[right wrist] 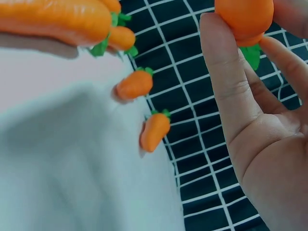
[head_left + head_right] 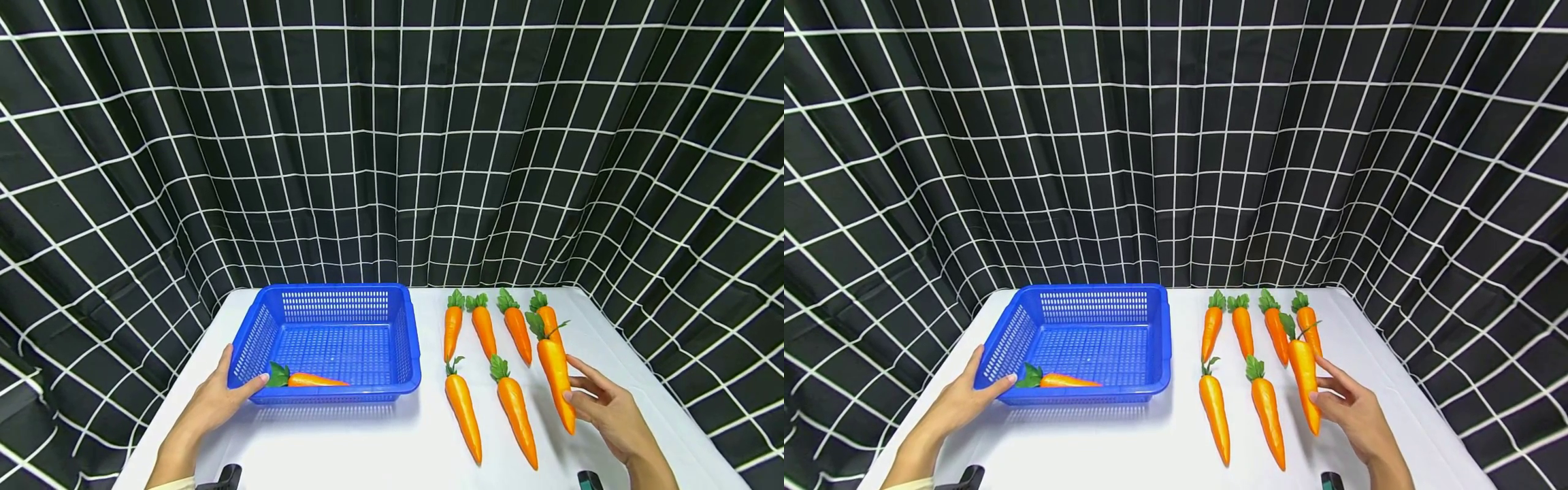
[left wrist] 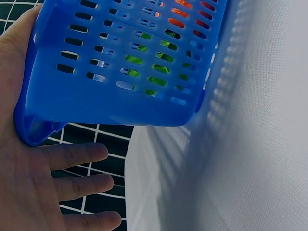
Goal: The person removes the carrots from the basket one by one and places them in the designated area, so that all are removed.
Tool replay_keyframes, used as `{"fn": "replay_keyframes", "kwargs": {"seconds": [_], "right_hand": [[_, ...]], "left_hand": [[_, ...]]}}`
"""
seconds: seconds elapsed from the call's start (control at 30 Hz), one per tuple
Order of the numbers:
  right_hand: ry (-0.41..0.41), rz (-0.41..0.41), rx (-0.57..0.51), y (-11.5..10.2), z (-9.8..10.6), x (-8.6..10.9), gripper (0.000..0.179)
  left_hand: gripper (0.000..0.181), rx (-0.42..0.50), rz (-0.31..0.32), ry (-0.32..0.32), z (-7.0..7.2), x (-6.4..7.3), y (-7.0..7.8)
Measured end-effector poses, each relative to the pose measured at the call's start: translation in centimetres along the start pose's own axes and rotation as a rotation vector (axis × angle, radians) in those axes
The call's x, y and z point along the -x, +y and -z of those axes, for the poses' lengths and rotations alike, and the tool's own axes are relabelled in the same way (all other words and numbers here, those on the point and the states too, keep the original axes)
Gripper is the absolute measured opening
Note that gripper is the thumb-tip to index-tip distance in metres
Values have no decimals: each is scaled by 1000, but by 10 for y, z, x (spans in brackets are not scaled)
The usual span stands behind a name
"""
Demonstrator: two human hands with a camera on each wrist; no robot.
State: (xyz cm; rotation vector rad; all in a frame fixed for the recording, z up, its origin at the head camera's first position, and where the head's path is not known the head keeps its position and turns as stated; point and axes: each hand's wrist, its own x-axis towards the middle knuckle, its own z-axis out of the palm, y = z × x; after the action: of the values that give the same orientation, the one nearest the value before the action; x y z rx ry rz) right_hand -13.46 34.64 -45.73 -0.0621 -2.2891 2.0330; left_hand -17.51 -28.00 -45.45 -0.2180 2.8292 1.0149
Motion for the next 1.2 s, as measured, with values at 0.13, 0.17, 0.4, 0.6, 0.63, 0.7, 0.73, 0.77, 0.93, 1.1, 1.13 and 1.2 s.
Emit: {"fn": "replay_keyframes", "kwargs": {"seconds": [0.13,0.17,0.4,0.6,0.63,0.7,0.73,0.77,0.93,1.1,1.13,1.2], "right_hand": [[10,-46,28,5,2,-1,64],[15,-64,42,6,2,-1,64],[15,-129,93,16,4,-1,64],[19,-160,79,28,5,0,63],[20,-176,84,30,6,0,63],[20,-206,88,33,6,0,64],[21,-222,95,35,6,0,64],[24,-237,99,36,6,0,64],[29,-296,124,44,7,0,66],[27,-321,197,49,7,0,79],[28,-325,212,50,7,0,80],[31,-332,228,51,7,-1,81]], "left_hand": [[122,3,-2,1,0,0,-1],[122,4,-2,1,-1,0,-1],[122,1,3,-1,-2,-2,-2],[122,-5,7,-3,-2,-1,-2],[122,-5,6,-3,-1,-1,-2],[122,-3,2,-2,-1,-1,-2],[121,-2,1,-3,-1,-1,-2],[121,0,1,-3,-1,-1,-2],[122,9,4,-5,-1,-1,-1],[121,9,-3,-1,-2,-1,-2],[122,8,-4,-1,-2,-2,-2],[122,7,-4,-1,-2,-2,-2]]}}
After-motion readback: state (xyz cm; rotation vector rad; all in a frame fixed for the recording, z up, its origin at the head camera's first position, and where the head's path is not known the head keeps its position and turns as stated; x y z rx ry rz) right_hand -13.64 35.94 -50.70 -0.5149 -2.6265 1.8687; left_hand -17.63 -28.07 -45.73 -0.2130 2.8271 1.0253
